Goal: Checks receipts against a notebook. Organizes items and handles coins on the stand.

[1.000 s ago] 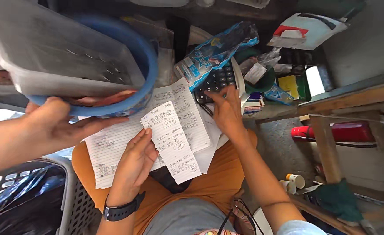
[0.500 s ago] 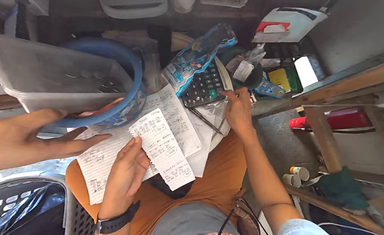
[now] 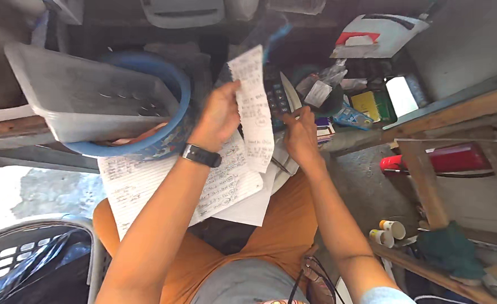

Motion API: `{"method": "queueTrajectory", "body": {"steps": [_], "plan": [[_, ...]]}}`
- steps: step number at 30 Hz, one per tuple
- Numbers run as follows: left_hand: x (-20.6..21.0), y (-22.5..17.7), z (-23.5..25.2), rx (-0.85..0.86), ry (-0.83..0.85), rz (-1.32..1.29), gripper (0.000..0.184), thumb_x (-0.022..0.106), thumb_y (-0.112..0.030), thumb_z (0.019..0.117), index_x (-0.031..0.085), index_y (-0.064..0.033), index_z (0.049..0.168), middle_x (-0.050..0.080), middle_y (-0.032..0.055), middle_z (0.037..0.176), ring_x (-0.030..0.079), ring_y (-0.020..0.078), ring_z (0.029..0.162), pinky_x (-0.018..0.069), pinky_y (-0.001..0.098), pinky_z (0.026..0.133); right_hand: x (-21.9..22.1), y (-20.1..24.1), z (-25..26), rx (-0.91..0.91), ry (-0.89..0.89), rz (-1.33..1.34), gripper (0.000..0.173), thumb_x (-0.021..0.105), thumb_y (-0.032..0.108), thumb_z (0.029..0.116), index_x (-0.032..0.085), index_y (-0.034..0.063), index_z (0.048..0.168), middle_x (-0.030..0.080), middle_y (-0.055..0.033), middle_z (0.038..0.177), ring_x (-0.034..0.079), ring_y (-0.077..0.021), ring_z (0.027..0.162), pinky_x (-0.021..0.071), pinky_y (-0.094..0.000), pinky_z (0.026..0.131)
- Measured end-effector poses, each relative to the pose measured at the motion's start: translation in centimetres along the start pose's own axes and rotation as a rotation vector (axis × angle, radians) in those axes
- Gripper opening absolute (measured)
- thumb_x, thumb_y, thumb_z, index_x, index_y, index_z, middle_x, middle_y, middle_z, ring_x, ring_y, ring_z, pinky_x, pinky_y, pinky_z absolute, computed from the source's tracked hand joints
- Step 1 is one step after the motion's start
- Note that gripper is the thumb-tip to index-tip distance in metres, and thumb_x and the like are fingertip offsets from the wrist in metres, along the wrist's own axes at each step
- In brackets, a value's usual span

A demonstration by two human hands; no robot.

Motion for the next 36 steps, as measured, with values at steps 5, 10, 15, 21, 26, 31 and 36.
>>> {"method": "queueTrajectory", "body": {"steps": [5, 10, 15, 21, 26, 31, 36], "plan": [[-2.0, -2.0, 0.3, 0.041, -0.057, -0.125, 0.049, 0.018, -0.032, 0.1097, 0.039, -0.0122, 0.15, 0.056, 0.0126, 0.142, 0.055, 0.0296, 0.131, 0.0465, 0.0538, 0.105, 0.4, -0.1, 1.2, -0.005, -0.027, -0.015, 0.041, 0.051, -0.005, 0.0933, 0.077, 0.0129, 0.119, 0.058, -0.0298, 0.119, 0.056, -0.0476, 0.112, 0.0479, -0.0577, 0.086], [-1.9, -2.4, -1.1, 0.065, -0.115, -0.163, 0.048, 0.017, -0.032, 0.1097, 0.049, -0.01, 0.138, 0.061, 0.0111, 0.137, 0.056, 0.0283, 0.131, 0.0465, 0.0535, 0.104, 0.1, 1.6, 1.1, -0.027, 0.0, 0.003, 0.038, 0.051, -0.003, 0.0948, 0.077, 0.0123, 0.119, 0.058, -0.0292, 0.121, 0.055, -0.0471, 0.115, 0.0468, -0.0581, 0.088], [-2.0, -1.6, -1.1, 0.032, -0.144, -0.116, 0.048, 0.017, -0.033, 0.11, 0.051, -0.0095, 0.136, 0.063, 0.0087, 0.136, 0.057, 0.0245, 0.13, 0.0466, 0.0491, 0.105, 1.4, 5.0, -0.4, -0.189, 0.015, 0.091, 0.039, 0.056, -0.005, 0.0897, 0.08, 0.0159, 0.113, 0.061, -0.0264, 0.114, 0.058, -0.0457, 0.109, 0.0484, -0.0571, 0.083], [-1.7, -1.5, -0.8, 0.028, -0.184, -0.101, 0.047, 0.02, -0.03, 0.1096, 0.053, -0.0078, 0.132, 0.063, 0.0091, 0.135, 0.058, 0.0239, 0.129, 0.0463, 0.048, 0.104, 2.9, 6.0, -0.1, -0.197, -0.029, 0.013, 0.036, 0.06, -0.004, 0.0889, 0.079, 0.0155, 0.112, 0.061, -0.0246, 0.11, 0.058, -0.0442, 0.106, 0.0477, -0.0545, 0.08], [-1.5, -1.1, -0.8, 0.03, -0.188, -0.091, 0.046, 0.019, -0.029, 0.1096, 0.054, -0.0068, 0.131, 0.063, 0.0096, 0.133, 0.057, 0.0237, 0.13, 0.0457, 0.0473, 0.105, 2.5, 6.2, 0.0, -0.179, -0.003, 0.031, 0.039, 0.059, -0.005, 0.0884, 0.079, 0.0159, 0.115, 0.061, -0.0236, 0.112, 0.058, -0.0429, 0.107, 0.0477, -0.0535, 0.082], [-1.5, -1.2, -0.8, 0.038, -0.193, -0.11, 0.044, 0.02, -0.029, 0.1092, 0.053, -0.0082, 0.129, 0.064, 0.01, 0.132, 0.057, 0.0247, 0.129, 0.0462, 0.0476, 0.104, 3.0, 6.3, 0.0, -0.191, -0.032, -0.003, 0.038, 0.06, -0.005, 0.087, 0.079, 0.0148, 0.113, 0.061, -0.0244, 0.111, 0.059, -0.0435, 0.105, 0.0474, -0.0538, 0.079], [-1.4, -1.3, -0.9, 0.046, -0.217, -0.089, 0.042, 0.021, -0.028, 0.1095, 0.051, -0.0076, 0.131, 0.064, 0.0103, 0.131, 0.058, 0.0246, 0.127, 0.0479, 0.0472, 0.102, 2.4, 6.1, -0.8, -0.19, 0.002, 0.034, 0.04, 0.059, -0.004, 0.089, 0.079, 0.0162, 0.117, 0.061, -0.0244, 0.112, 0.058, -0.0437, 0.107, 0.048, -0.054, 0.081]]}}
Point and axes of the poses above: each hand's wrist, its own z-axis towards the middle knuckle, its own x-axis out of the palm, y = z × x, the point moved 5 cm from there along z, towards the middle knuckle
